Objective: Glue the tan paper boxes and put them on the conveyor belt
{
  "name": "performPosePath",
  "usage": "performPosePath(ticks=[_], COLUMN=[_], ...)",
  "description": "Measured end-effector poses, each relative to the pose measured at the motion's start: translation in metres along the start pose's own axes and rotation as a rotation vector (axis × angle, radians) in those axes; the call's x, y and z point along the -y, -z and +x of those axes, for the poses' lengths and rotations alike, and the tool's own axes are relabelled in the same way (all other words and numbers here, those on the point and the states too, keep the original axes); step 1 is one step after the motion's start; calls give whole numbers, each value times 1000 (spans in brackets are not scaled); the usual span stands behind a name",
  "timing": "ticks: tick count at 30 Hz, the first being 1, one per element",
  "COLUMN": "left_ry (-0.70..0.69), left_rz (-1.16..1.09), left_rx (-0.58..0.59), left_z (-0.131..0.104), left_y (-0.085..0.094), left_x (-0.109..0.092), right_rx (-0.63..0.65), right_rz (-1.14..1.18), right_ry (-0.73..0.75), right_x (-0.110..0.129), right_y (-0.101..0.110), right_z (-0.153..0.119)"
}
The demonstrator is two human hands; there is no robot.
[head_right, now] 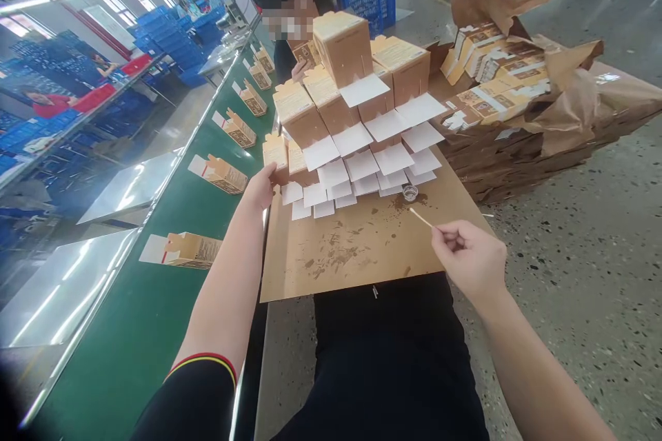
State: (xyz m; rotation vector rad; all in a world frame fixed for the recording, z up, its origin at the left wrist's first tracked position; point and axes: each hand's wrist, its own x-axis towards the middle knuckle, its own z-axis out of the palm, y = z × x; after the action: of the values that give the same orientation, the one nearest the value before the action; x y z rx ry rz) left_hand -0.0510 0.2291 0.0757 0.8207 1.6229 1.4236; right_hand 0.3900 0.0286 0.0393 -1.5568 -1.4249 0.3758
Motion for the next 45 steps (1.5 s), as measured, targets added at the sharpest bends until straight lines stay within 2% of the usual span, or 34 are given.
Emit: performPosePath(ticks=[3, 5, 7, 9, 12, 14, 18, 21, 23, 26, 29, 32, 37, 41, 45], left_ry=[1, -76, -137, -106, 31, 71, 44, -8, -31, -45, -50, -38, -16, -44, -103], left_rz=[-86, -191, -284, -337, -354, -334, -241, -168, -123, -75, -57, -60, -81, -48, 138], left_rx=[-96, -133, -100, -44, 24, 63, 104, 96, 85, 85, 80, 82, 83, 69, 15], left_z=[-29, -61, -98, -138, -185, -203, -210, -205, -203, -203, -204, -203, -201, -209, -226], left_y=[19, 38, 57, 71, 76, 72, 56, 46, 42, 39, 38, 38, 37, 31, 23], left_x=[-1, 2, 12, 28, 54, 69, 84, 86, 85, 84, 85, 89, 94, 94, 98], right_rx=[49, 134, 234, 312, 390, 394, 246, 195, 291, 471, 497, 506, 547, 458, 369], right_rz=[-111, -190, -278, -357, -413, -408, -292, -120, 34, 193, 164, 109, 76, 110, 112], right_ry=[60, 105, 135, 136, 115, 114, 143, 170, 220, 332, 415, 477, 449, 393, 268], right_x=[1, 0, -2, -5, -12, -15, -12, 3, 17, 36, 43, 39, 30, 26, 24], right_y=[-4, -11, -21, -31, -37, -31, -14, -20, -40, -82, -116, -128, -122, -112, -94], right_z=[31, 55, 76, 92, 106, 109, 90, 47, 8, -43, -71, -77, -64, -49, -40])
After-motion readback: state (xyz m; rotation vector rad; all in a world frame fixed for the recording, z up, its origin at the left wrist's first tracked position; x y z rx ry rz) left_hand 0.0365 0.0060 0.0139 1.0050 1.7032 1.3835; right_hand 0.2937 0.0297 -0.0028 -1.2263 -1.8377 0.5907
